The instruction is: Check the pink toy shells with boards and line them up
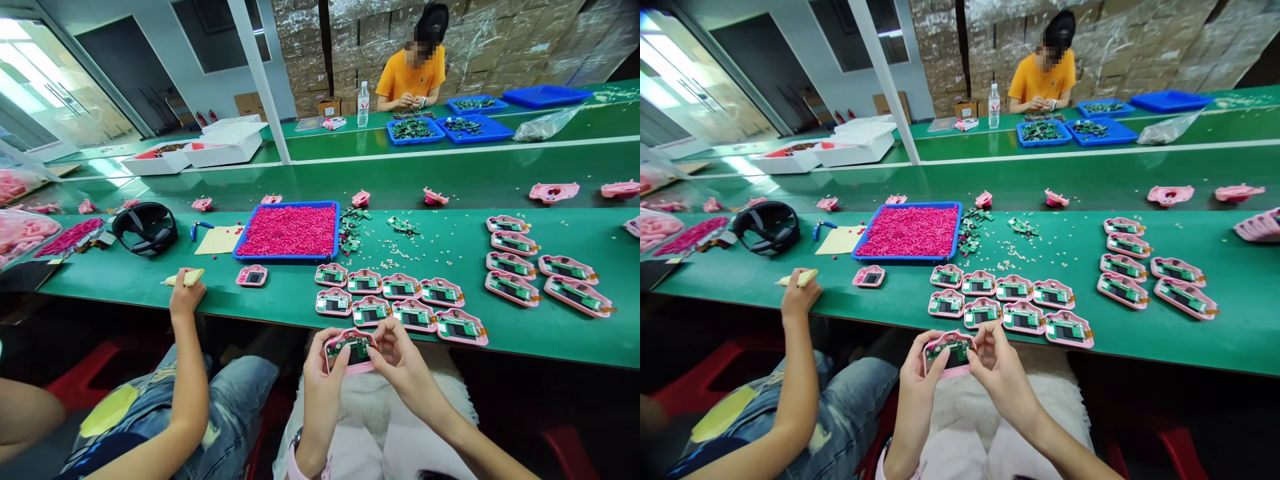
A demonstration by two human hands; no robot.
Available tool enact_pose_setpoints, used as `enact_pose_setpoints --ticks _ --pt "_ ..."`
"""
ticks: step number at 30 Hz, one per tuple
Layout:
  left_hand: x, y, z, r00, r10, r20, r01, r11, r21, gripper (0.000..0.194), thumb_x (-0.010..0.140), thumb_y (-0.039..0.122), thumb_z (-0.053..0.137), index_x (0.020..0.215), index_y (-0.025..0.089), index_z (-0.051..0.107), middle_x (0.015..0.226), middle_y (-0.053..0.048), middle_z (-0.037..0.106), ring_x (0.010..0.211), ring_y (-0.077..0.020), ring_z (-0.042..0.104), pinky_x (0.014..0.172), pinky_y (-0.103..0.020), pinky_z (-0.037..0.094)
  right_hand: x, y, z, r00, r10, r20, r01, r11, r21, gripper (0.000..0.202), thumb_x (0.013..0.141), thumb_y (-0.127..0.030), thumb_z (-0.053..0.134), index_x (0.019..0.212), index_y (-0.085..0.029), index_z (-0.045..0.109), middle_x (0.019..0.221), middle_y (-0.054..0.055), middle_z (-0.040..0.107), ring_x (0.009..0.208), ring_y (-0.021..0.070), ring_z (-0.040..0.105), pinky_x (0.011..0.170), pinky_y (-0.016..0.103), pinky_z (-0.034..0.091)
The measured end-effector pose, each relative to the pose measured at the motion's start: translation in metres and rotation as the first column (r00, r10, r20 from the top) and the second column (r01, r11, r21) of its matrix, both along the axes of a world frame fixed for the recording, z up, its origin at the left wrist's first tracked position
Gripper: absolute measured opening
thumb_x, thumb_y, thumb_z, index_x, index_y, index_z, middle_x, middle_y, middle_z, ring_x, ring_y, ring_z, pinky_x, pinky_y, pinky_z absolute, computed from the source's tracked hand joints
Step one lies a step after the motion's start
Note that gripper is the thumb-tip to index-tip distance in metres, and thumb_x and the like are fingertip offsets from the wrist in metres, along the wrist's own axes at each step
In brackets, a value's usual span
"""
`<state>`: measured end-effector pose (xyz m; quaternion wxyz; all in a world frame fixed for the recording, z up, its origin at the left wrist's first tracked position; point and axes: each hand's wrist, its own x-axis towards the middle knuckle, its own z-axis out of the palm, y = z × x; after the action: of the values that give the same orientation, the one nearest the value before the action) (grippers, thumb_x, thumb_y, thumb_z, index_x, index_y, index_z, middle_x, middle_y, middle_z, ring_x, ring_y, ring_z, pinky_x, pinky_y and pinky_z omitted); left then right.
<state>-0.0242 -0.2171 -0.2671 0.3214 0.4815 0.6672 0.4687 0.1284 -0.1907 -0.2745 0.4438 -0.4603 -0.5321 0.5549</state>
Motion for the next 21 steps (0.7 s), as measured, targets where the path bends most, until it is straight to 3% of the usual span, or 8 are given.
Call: enact_pose_setpoints --ticks 4,7,9,14,16,18,21 --pt "0.0 -0.001 -0.008 0.997 0.028 -0.076 -0.027 1.0 0.015 0.024 0.084 0.036 0.062 0.108 0.034 0.067 0.095 0.003 0.075 0.092 -0.0236 0.073 0.08 -0.037 0.063 0.0 0.0 -0.004 0.999 -0.003 0.034 0.004 1.0 -0.001 0.025 0.089 -0.038 0.059 0.106 -0.024 0.047 0.087 0.001 0.06 0.074 0.0143 0.061 0.067 0.026 0.055" --pt "-0.028 0.015 -0.006 0.983 0.092 -0.16 -0.087 0.995 0.043 0.026 0.086 0.039 0.059 0.11 0.03 0.065 0.098 0.001 0.074 0.095 -0.0231 0.072 0.084 -0.037 0.062 0.008 -0.003 -0.008 0.996 -0.019 0.083 0.017 0.999 0.027 0.046 0.09 -0.039 0.058 0.131 -0.027 0.04 0.107 0.006 0.066 0.079 0.0152 0.065 0.076 0.03 0.058" --pt "-0.07 0.04 0.006 0.962 0.151 -0.226 -0.139 0.988 0.066 0.03 0.088 0.041 0.057 0.113 0.027 0.064 0.102 -0.001 0.073 0.104 -0.0242 0.069 0.092 -0.04 0.058 0.018 -0.007 -0.012 0.991 -0.042 0.123 0.035 0.998 0.056 0.046 0.092 -0.04 0.057 0.133 -0.028 0.042 0.116 0.008 0.066 0.083 0.0158 0.067 0.075 0.029 0.059" --pt "-0.212 0.117 0.057 0.884 0.257 -0.391 -0.235 0.966 0.104 0.034 0.092 0.04 0.053 0.113 0.015 0.063 0.123 -0.011 0.065 0.128 -0.0268 0.053 0.113 -0.056 0.035 0.04 -0.023 -0.026 0.958 -0.105 0.265 0.091 0.994 0.065 0.028 0.094 -0.04 0.054 0.119 -0.027 0.058 0.114 0.007 0.068 0.089 0.019 0.069 0.056 0.021 0.058" --pt "-0.244 0.131 0.067 0.855 0.269 -0.444 -0.248 0.963 0.107 0.034 0.091 0.041 0.055 0.114 0.016 0.062 0.128 -0.011 0.062 0.127 -0.0262 0.052 0.112 -0.056 0.035 0.046 -0.028 -0.033 0.936 -0.126 0.328 0.081 0.986 0.146 0.025 0.093 -0.039 0.055 0.114 -0.027 0.062 0.108 0.006 0.07 0.089 0.02 0.07 0.058 0.021 0.059" --pt "-0.248 0.133 0.064 0.828 0.272 -0.49 -0.252 0.962 0.109 0.035 0.09 0.041 0.057 0.115 0.018 0.062 0.129 -0.01 0.061 0.124 -0.0254 0.054 0.108 -0.054 0.04 0.049 -0.03 -0.038 0.913 -0.156 0.376 0.053 0.961 0.272 0.021 0.092 -0.038 0.056 0.109 -0.028 0.065 0.104 0.004 0.072 0.088 0.0199 0.072 0.066 0.023 0.061" --pt "-0.205 0.129 0.039 0.786 0.281 -0.551 -0.257 0.959 0.122 0.038 0.089 0.043 0.059 0.117 0.018 0.061 0.129 -0.009 0.061 0.119 -0.0256 0.057 0.103 -0.051 0.044 0.051 -0.029 -0.041 0.898 -0.191 0.398 0.009 0.91 0.415 0.018 0.091 -0.035 0.057 0.106 -0.029 0.066 0.1 0.001 0.074 0.083 0.0178 0.073 0.071 0.021 0.061"
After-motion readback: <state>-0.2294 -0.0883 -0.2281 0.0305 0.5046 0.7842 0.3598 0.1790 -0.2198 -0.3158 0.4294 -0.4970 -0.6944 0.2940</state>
